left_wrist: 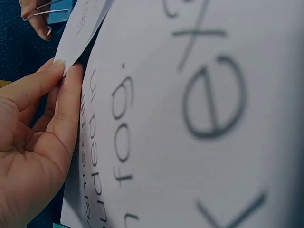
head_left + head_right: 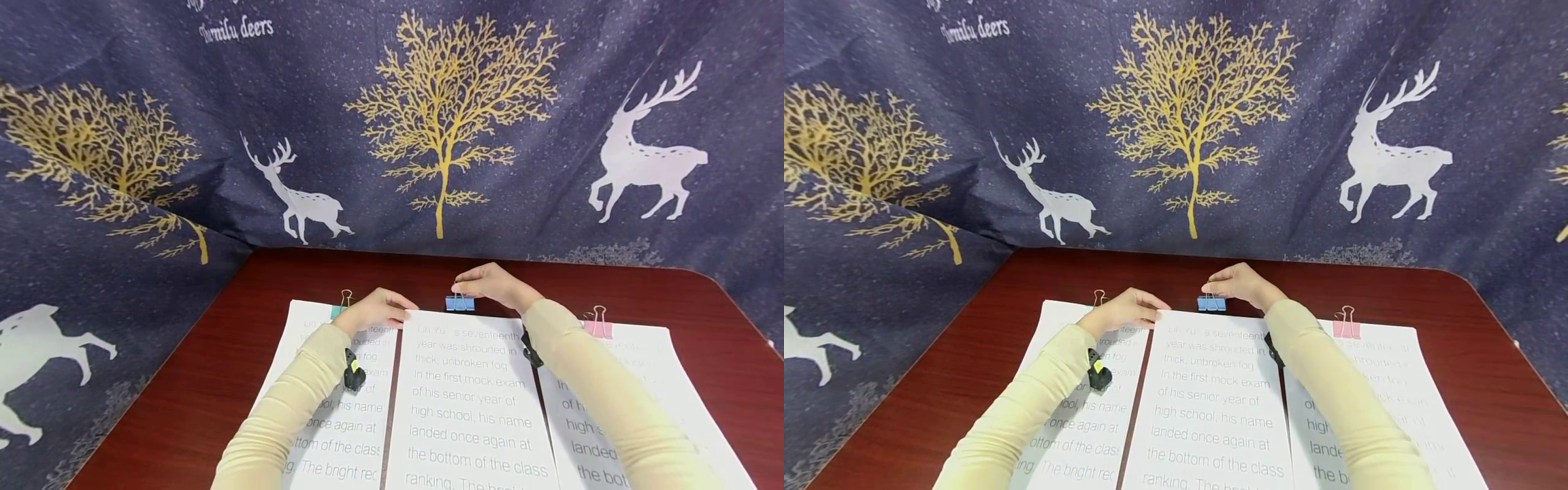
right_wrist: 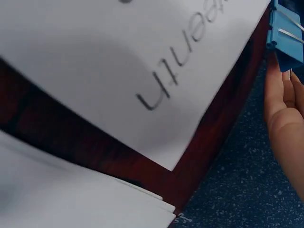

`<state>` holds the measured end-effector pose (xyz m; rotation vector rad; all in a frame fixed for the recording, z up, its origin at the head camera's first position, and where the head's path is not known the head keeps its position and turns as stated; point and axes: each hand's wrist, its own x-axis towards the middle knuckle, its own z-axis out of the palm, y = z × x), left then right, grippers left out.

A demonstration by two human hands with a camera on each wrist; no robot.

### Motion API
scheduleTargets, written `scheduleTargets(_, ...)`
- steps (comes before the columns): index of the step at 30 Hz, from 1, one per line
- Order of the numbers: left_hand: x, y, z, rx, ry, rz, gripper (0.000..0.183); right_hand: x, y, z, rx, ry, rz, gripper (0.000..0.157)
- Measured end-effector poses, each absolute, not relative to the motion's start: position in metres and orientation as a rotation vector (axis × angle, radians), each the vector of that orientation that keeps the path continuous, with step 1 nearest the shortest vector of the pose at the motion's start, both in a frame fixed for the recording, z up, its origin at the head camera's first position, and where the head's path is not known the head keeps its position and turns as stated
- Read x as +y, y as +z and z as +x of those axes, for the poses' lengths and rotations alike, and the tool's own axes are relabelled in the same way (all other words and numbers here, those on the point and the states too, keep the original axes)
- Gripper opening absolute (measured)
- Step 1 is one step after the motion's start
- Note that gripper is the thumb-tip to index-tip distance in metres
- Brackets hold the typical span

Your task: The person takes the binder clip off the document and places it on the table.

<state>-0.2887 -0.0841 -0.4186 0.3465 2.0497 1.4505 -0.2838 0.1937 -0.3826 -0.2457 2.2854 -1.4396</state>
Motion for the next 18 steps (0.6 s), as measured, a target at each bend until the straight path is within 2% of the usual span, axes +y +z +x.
scheduleTargets(13, -0.0833, -0.4168, -0.288, 2.028, 1.468, 0.335, 0.03, 0.1861, -0.3932, -0.289, 2.312, -1.462, -0.231, 0.054)
scheduleTargets(18, -0.0836, -0.4171, -0.2879, 2.028, 1.459, 0.328, 0.031, 0.187, -0.3929, -0.2873, 2.282, -1.491, -0.251, 0.057)
